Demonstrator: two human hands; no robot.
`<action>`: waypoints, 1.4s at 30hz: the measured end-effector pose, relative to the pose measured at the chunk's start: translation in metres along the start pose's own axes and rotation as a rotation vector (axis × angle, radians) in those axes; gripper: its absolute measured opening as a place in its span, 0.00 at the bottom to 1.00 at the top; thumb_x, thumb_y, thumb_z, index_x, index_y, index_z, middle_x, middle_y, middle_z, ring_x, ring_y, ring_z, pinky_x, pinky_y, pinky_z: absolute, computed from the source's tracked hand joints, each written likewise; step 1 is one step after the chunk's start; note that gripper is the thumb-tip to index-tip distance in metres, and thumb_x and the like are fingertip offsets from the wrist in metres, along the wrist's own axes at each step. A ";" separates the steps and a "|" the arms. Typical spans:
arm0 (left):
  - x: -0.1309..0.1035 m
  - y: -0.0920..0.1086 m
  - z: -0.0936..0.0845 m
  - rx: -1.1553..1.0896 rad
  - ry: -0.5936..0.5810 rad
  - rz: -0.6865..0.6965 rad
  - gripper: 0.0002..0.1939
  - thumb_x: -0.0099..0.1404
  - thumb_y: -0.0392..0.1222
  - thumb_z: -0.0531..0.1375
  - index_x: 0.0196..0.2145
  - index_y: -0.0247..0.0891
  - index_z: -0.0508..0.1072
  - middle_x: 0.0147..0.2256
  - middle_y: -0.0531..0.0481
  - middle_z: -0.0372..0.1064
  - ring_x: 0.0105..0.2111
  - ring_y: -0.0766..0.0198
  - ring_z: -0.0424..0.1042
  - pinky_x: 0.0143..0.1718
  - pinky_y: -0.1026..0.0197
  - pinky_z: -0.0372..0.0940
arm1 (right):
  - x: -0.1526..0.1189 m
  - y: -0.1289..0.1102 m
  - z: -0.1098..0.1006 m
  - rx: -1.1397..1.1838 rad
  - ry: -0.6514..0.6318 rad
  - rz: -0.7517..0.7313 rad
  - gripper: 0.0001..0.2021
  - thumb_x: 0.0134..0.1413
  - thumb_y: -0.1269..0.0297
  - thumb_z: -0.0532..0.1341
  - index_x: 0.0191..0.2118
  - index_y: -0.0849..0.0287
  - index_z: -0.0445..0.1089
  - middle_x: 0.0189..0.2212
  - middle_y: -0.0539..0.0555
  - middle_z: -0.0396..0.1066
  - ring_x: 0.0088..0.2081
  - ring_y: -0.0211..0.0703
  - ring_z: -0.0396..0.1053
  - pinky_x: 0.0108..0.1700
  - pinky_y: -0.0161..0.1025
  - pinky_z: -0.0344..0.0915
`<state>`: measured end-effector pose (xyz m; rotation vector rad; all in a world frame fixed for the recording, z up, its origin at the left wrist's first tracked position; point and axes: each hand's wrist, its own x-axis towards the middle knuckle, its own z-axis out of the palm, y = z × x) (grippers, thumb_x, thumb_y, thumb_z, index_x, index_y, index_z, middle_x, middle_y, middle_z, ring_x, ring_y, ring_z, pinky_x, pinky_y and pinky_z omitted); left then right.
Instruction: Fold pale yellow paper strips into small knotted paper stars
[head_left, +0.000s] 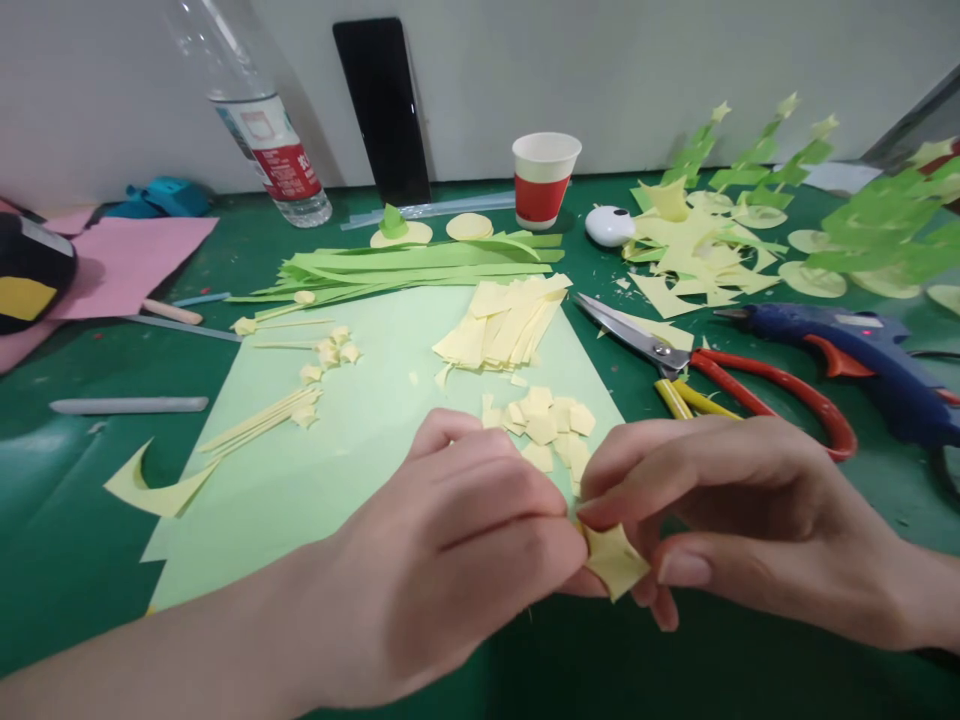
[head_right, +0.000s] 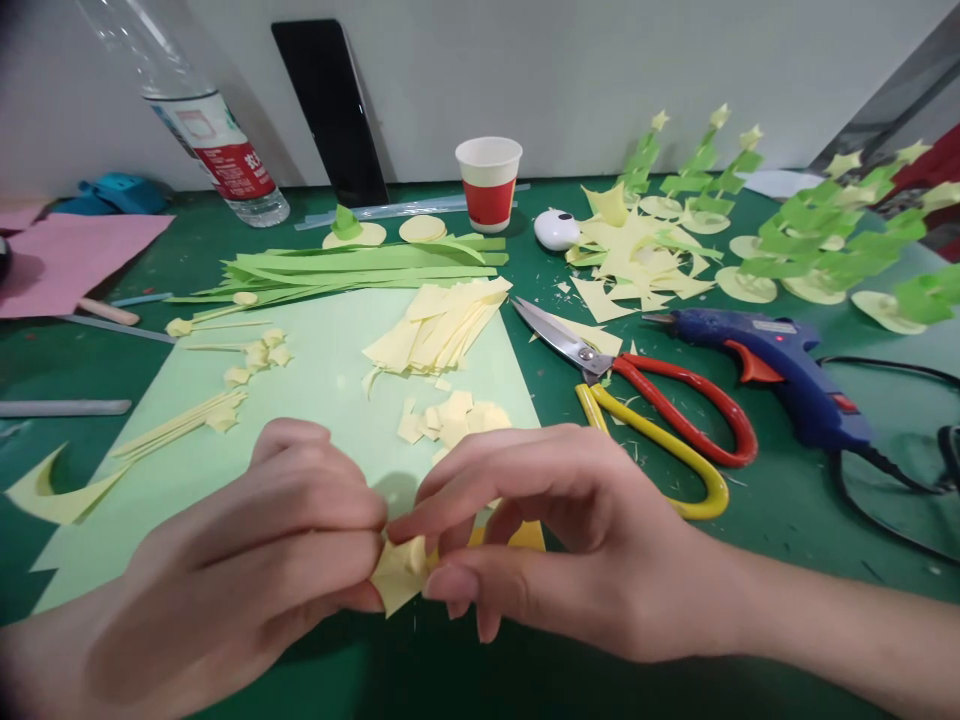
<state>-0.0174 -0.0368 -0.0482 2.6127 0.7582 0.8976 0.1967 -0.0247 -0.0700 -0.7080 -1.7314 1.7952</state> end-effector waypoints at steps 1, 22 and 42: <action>0.000 -0.002 0.001 -0.041 0.001 -0.019 0.13 0.69 0.34 0.50 0.26 0.37 0.65 0.24 0.59 0.64 0.24 0.73 0.63 0.32 0.64 0.58 | 0.000 -0.001 -0.001 -0.005 -0.003 -0.002 0.19 0.46 0.52 0.64 0.41 0.59 0.73 0.33 0.54 0.68 0.29 0.36 0.71 0.26 0.30 0.72; -0.006 -0.001 0.009 0.215 0.069 0.016 0.10 0.69 0.34 0.48 0.30 0.36 0.64 0.26 0.56 0.67 0.24 0.69 0.60 0.32 0.60 0.51 | 0.014 -0.006 0.013 0.221 0.100 -0.054 0.19 0.44 0.81 0.64 0.39 0.48 0.76 0.27 0.48 0.66 0.22 0.27 0.66 0.25 0.22 0.70; -0.002 -0.002 0.001 -0.043 0.034 -0.150 0.09 0.66 0.33 0.52 0.28 0.40 0.65 0.23 0.59 0.63 0.23 0.69 0.60 0.31 0.59 0.51 | 0.005 -0.005 0.010 0.056 0.131 0.041 0.12 0.47 0.57 0.64 0.37 0.58 0.74 0.31 0.53 0.68 0.26 0.35 0.68 0.23 0.30 0.71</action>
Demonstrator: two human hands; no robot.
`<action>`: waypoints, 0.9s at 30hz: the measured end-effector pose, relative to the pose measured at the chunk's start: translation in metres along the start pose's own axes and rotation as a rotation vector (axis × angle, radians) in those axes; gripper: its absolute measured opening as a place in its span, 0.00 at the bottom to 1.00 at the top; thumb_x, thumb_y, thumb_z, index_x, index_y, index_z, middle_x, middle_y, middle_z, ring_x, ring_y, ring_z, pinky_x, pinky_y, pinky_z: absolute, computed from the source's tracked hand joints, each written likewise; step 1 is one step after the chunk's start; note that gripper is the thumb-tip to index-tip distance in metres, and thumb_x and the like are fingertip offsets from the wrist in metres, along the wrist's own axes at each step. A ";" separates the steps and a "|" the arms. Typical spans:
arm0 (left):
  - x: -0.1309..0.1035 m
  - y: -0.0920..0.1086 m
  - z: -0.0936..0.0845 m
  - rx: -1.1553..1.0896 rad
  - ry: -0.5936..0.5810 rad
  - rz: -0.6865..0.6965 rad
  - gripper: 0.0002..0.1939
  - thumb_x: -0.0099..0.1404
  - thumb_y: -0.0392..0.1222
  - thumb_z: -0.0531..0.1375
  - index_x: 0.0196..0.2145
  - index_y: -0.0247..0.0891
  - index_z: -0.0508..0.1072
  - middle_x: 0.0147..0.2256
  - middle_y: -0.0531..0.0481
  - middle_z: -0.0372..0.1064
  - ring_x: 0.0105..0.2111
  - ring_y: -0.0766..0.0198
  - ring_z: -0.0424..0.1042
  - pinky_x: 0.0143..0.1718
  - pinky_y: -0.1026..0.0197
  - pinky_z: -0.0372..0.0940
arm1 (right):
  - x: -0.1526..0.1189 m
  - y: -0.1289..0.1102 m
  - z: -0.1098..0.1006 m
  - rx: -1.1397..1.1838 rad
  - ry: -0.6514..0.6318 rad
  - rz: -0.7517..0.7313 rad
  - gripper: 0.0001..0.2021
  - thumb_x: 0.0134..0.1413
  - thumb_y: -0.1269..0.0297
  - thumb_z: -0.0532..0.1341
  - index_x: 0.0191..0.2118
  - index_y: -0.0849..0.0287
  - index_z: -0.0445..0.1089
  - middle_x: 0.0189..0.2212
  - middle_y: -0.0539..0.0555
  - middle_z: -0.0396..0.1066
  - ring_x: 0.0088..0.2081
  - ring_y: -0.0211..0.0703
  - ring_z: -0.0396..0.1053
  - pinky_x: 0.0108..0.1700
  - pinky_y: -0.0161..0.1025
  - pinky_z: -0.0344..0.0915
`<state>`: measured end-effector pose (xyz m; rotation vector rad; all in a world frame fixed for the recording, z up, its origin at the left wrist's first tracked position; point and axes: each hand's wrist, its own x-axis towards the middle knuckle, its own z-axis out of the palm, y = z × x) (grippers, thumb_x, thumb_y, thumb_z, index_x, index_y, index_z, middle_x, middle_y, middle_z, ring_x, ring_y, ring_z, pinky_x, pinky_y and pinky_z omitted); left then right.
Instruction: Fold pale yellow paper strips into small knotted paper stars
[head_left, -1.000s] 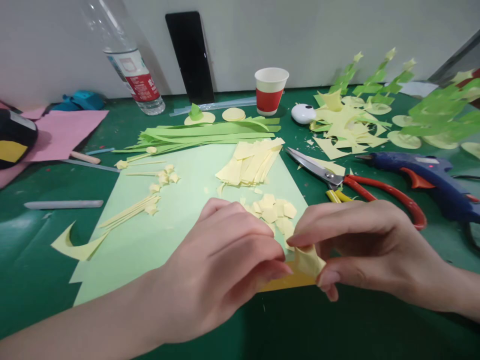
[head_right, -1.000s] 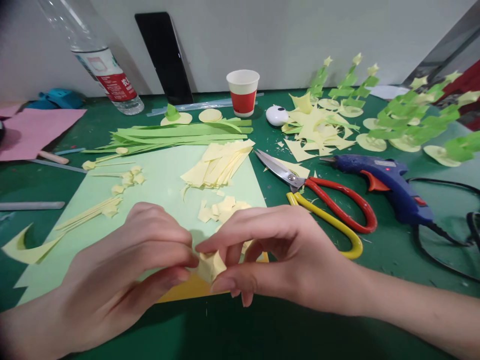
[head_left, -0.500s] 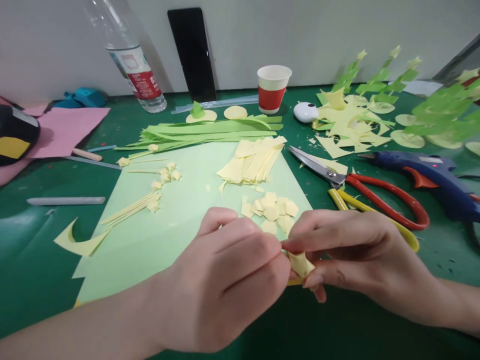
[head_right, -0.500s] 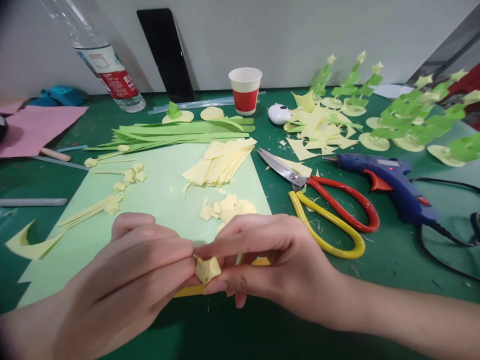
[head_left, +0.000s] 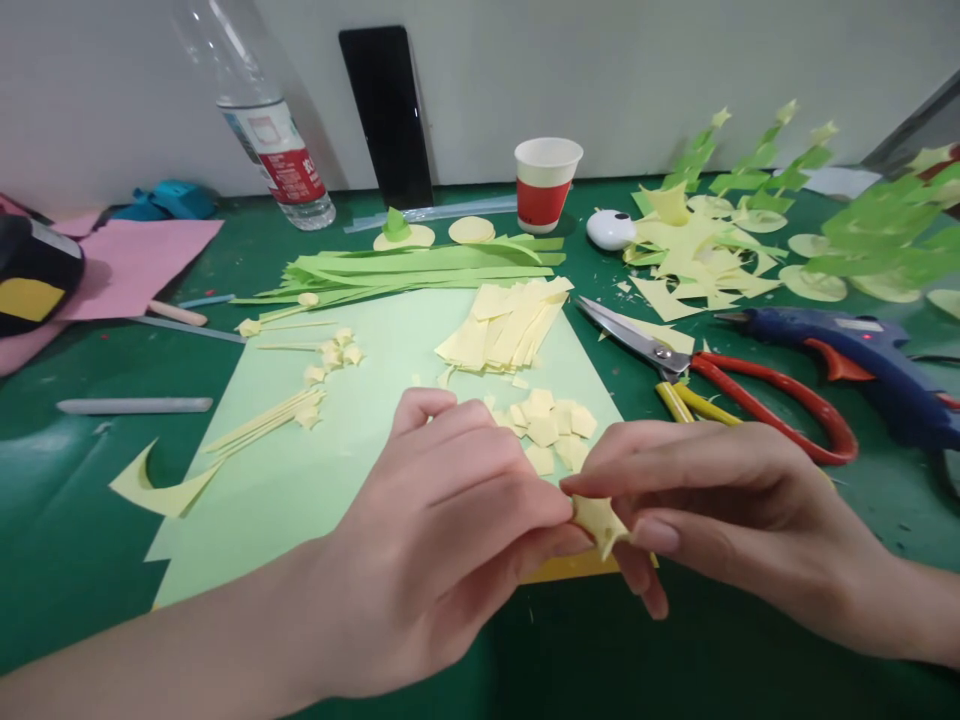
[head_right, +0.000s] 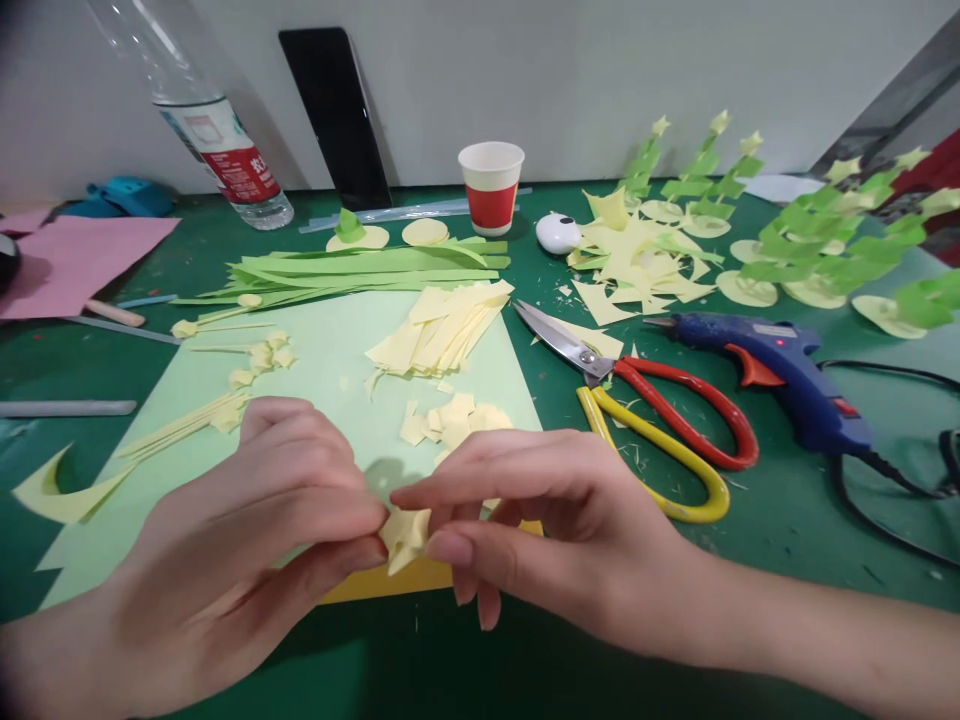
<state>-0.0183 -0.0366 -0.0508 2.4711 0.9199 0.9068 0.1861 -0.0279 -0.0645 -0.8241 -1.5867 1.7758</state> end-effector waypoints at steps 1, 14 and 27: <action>0.000 -0.001 0.001 0.000 0.001 -0.007 0.08 0.66 0.33 0.52 0.29 0.40 0.65 0.24 0.59 0.63 0.23 0.69 0.60 0.31 0.59 0.51 | 0.002 -0.001 0.001 0.032 0.001 0.001 0.10 0.48 0.60 0.65 0.36 0.58 0.74 0.31 0.53 0.67 0.25 0.34 0.67 0.23 0.29 0.71; -0.004 0.000 0.007 0.325 0.046 0.188 0.08 0.68 0.35 0.48 0.31 0.39 0.62 0.23 0.59 0.67 0.23 0.67 0.61 0.32 0.56 0.47 | 0.006 -0.002 0.006 0.174 0.004 -0.047 0.11 0.42 0.80 0.65 0.30 0.56 0.70 0.29 0.46 0.65 0.24 0.28 0.65 0.23 0.21 0.69; -0.009 0.012 -0.001 0.284 -0.097 0.109 0.10 0.67 0.32 0.48 0.30 0.40 0.64 0.22 0.56 0.66 0.23 0.66 0.61 0.31 0.55 0.53 | 0.002 0.004 0.008 -0.069 -0.039 -0.128 0.08 0.45 0.74 0.66 0.30 0.57 0.67 0.29 0.47 0.66 0.25 0.30 0.66 0.25 0.25 0.67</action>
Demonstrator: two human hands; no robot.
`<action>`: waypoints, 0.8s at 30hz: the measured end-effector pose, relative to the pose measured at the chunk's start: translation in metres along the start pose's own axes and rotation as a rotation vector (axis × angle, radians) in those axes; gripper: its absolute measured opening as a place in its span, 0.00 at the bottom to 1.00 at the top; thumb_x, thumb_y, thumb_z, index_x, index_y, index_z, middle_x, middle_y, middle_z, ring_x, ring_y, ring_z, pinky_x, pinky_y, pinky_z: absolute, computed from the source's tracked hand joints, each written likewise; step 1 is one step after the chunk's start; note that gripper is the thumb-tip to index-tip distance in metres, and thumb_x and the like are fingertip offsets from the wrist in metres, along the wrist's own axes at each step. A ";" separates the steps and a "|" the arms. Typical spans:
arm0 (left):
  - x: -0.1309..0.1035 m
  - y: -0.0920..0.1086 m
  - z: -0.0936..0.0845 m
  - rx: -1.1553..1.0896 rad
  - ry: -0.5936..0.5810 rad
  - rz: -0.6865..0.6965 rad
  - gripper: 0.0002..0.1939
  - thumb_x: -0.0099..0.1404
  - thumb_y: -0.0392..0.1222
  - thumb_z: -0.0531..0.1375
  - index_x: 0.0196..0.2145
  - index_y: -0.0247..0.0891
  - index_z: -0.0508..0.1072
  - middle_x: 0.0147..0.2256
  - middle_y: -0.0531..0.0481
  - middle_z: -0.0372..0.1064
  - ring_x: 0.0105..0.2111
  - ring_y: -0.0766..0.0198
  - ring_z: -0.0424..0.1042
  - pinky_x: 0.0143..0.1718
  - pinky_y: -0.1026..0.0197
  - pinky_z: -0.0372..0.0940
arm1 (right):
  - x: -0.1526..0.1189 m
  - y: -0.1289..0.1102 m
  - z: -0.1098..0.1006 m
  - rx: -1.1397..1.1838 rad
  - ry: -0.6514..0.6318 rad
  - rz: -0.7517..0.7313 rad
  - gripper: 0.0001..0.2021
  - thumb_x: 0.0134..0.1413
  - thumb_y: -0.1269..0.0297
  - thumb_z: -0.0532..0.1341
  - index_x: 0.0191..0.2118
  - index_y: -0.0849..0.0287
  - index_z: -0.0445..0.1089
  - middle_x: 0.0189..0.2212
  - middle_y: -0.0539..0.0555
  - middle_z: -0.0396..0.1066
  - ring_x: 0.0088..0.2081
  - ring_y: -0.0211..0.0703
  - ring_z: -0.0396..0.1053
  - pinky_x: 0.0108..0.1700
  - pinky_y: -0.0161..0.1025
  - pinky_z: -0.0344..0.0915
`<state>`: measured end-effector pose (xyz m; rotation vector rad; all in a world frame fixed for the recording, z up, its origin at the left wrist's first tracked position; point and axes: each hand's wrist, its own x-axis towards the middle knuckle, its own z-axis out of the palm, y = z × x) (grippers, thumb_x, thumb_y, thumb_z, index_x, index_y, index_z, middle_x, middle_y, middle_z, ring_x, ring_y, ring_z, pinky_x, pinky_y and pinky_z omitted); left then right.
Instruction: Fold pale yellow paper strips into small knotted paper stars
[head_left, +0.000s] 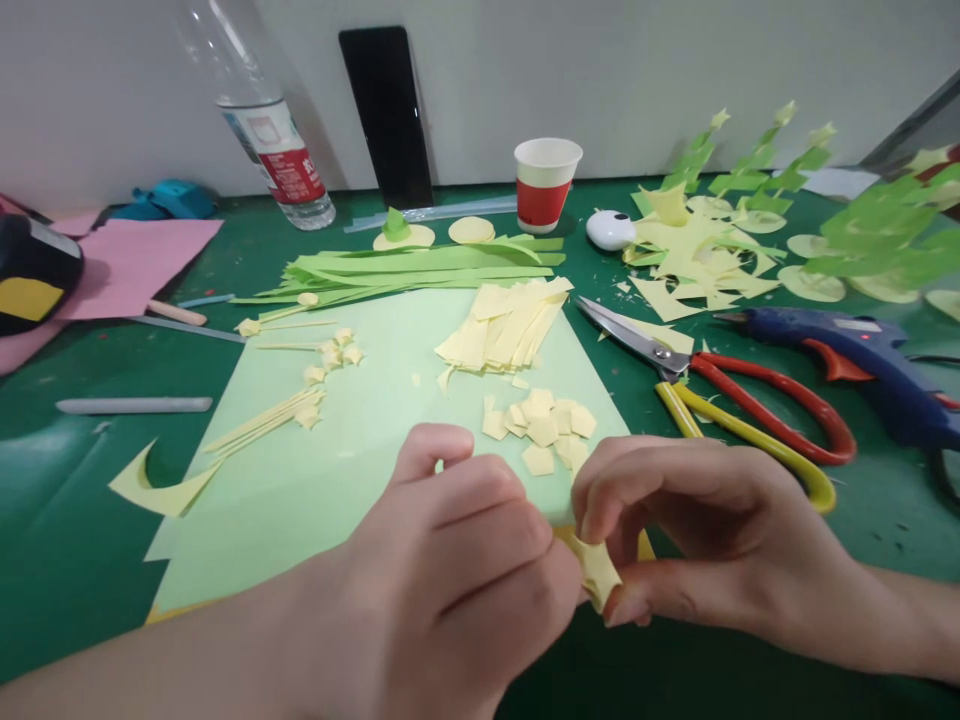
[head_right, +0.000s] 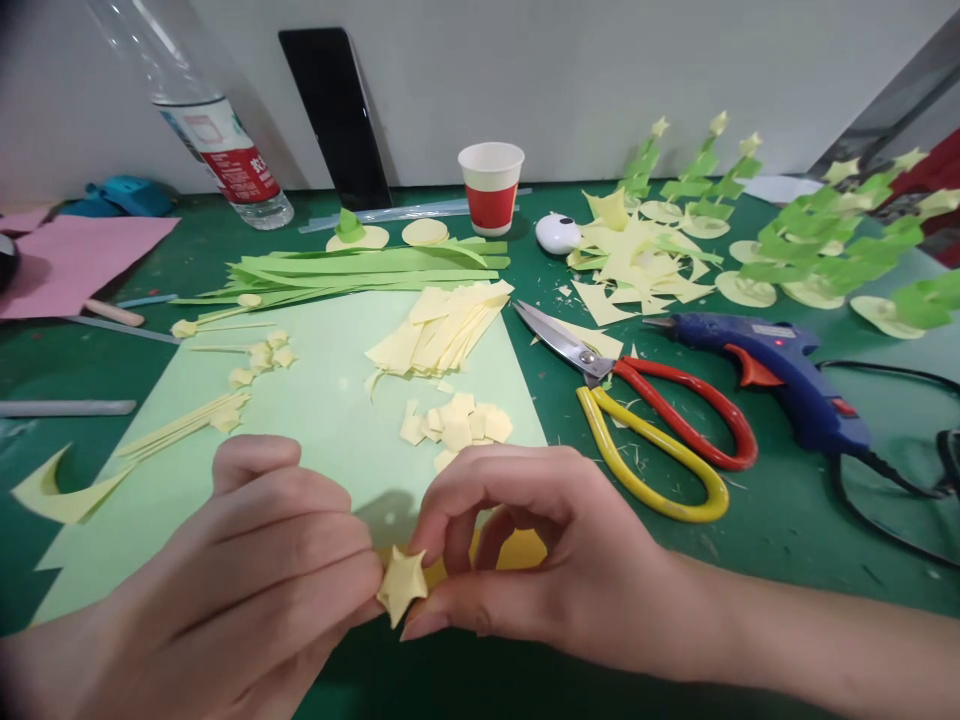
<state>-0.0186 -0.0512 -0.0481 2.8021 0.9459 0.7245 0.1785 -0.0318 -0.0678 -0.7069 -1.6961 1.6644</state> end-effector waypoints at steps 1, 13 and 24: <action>0.001 0.000 0.000 -0.065 -0.008 -0.044 0.08 0.66 0.32 0.50 0.29 0.39 0.64 0.23 0.56 0.65 0.23 0.66 0.61 0.31 0.55 0.53 | 0.000 -0.001 -0.001 -0.015 -0.015 -0.025 0.07 0.47 0.72 0.65 0.32 0.56 0.67 0.29 0.48 0.66 0.25 0.30 0.66 0.26 0.26 0.67; 0.010 -0.005 0.007 -1.271 -0.164 -0.768 0.14 0.66 0.44 0.51 0.23 0.40 0.64 0.22 0.58 0.59 0.21 0.71 0.56 0.23 0.70 0.57 | 0.004 -0.008 -0.004 -0.456 0.164 -0.310 0.07 0.51 0.75 0.61 0.35 0.55 0.70 0.26 0.50 0.72 0.28 0.37 0.70 0.28 0.30 0.68; 0.013 -0.002 0.008 -1.282 -0.153 -0.655 0.19 0.69 0.38 0.43 0.22 0.38 0.63 0.21 0.54 0.57 0.20 0.70 0.57 0.22 0.70 0.62 | 0.006 -0.009 -0.004 -0.481 0.211 -0.330 0.07 0.51 0.76 0.61 0.32 0.56 0.69 0.24 0.49 0.72 0.26 0.36 0.70 0.28 0.29 0.68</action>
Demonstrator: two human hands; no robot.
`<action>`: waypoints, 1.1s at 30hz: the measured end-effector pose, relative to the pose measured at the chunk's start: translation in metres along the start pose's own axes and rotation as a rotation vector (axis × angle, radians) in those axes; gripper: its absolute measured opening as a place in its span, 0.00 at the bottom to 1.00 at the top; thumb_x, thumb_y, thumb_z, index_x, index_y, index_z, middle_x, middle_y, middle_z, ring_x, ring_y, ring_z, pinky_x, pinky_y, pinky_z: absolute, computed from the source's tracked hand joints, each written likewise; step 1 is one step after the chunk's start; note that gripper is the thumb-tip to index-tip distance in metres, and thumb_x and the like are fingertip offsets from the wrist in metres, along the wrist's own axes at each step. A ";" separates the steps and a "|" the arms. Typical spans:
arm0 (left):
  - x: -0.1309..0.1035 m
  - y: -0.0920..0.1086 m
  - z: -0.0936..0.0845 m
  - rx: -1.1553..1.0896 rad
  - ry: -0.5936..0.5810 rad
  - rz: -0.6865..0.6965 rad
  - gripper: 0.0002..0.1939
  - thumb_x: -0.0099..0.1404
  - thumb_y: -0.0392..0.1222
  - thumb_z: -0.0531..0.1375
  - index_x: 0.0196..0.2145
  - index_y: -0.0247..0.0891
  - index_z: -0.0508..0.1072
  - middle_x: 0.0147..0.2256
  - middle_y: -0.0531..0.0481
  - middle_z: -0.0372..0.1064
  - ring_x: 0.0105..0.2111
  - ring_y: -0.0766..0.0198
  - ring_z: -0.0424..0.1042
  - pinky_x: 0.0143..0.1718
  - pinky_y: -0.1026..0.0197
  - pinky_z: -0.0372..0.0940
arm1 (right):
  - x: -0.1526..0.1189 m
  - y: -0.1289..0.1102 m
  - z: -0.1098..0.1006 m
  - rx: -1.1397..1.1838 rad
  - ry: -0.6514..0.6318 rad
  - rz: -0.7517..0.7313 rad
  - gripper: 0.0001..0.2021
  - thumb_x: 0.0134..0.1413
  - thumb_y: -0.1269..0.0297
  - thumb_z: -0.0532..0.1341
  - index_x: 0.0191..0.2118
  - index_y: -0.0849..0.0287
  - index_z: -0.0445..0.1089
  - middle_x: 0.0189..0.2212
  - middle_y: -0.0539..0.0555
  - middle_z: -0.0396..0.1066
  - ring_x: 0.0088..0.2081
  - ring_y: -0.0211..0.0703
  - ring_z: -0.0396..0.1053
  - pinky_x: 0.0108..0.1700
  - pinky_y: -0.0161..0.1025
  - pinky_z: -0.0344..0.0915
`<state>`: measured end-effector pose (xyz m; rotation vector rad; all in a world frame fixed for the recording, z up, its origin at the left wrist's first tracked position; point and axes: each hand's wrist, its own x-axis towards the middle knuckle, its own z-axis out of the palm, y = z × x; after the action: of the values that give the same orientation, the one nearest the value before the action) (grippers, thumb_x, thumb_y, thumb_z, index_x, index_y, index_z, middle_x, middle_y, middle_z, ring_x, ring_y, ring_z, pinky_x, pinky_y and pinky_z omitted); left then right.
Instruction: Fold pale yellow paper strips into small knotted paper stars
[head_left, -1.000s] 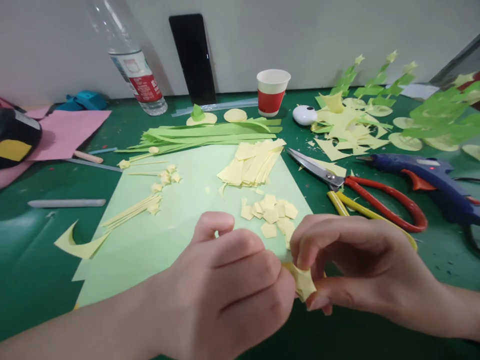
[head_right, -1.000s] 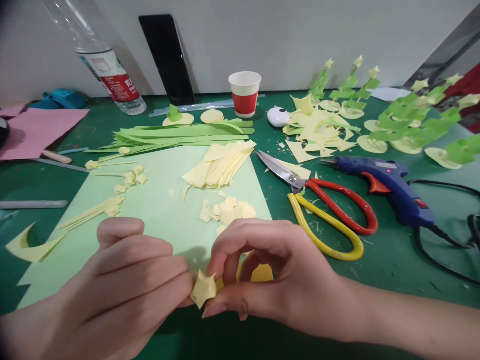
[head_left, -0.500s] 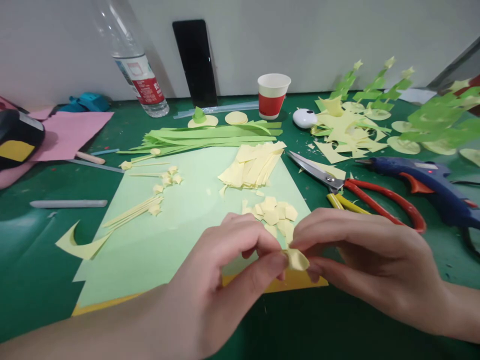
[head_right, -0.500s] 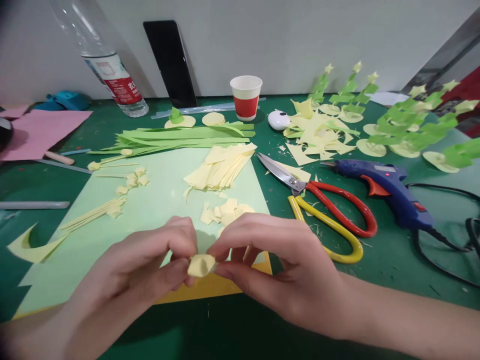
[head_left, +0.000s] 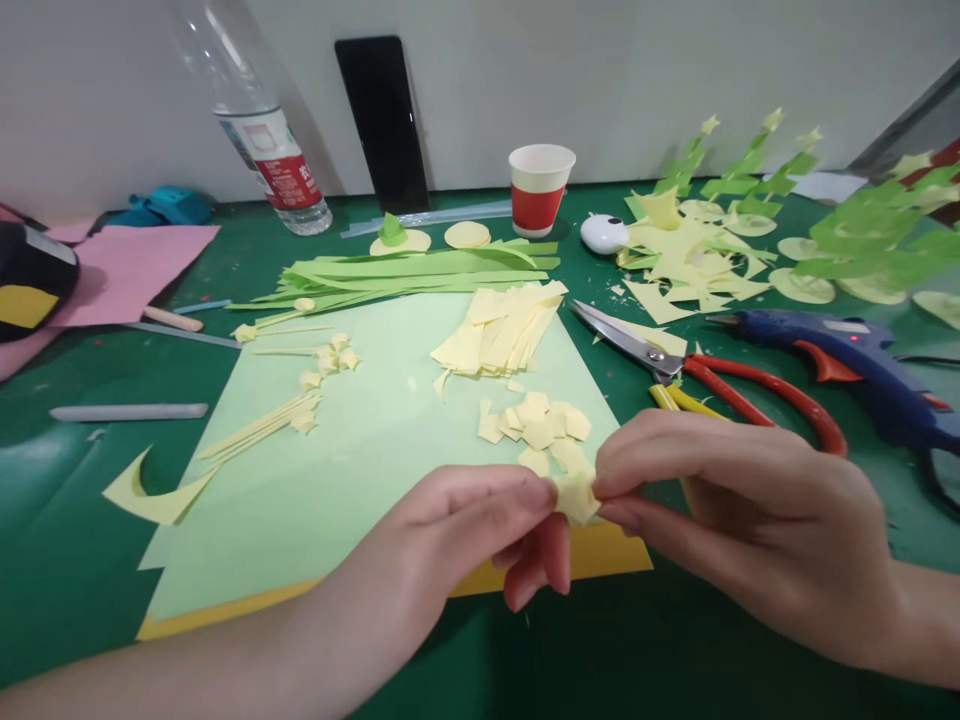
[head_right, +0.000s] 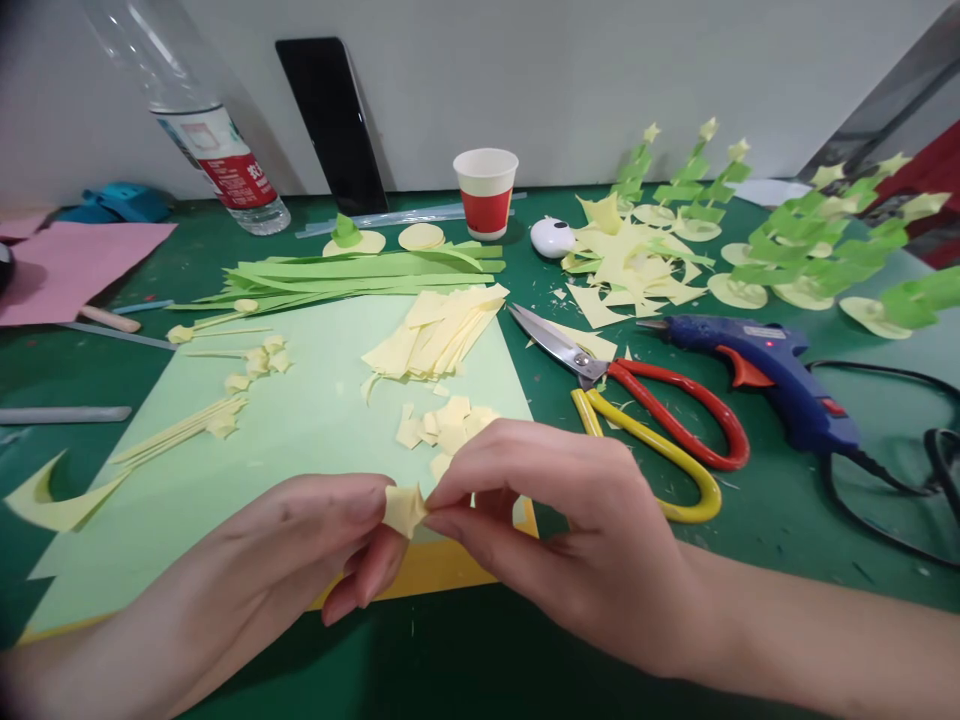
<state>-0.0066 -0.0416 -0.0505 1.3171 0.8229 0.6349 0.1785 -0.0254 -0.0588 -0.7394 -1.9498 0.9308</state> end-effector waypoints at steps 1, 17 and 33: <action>0.000 0.000 0.000 0.014 -0.004 0.002 0.19 0.69 0.39 0.42 0.22 0.38 0.62 0.21 0.54 0.57 0.21 0.70 0.57 0.22 0.70 0.62 | 0.000 0.000 0.000 -0.006 -0.006 0.001 0.07 0.51 0.76 0.61 0.32 0.56 0.69 0.24 0.49 0.72 0.26 0.36 0.69 0.28 0.30 0.68; -0.001 -0.002 0.000 0.360 0.141 0.114 0.16 0.68 0.41 0.46 0.23 0.39 0.64 0.21 0.56 0.61 0.21 0.70 0.62 0.20 0.72 0.61 | 0.008 -0.002 -0.001 0.498 -0.180 0.722 0.12 0.48 0.56 0.63 0.27 0.61 0.65 0.18 0.46 0.59 0.17 0.28 0.58 0.18 0.26 0.60; 0.007 -0.010 -0.020 1.164 0.291 0.545 0.06 0.65 0.33 0.52 0.30 0.38 0.66 0.27 0.55 0.69 0.27 0.66 0.65 0.31 0.61 0.54 | 0.014 0.010 -0.010 -0.275 -0.060 0.033 0.07 0.55 0.73 0.53 0.29 0.58 0.65 0.25 0.51 0.70 0.27 0.35 0.67 0.28 0.31 0.65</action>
<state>-0.0192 -0.0262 -0.0625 2.6060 1.1377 0.8120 0.1814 -0.0057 -0.0576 -0.9109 -2.1507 0.7185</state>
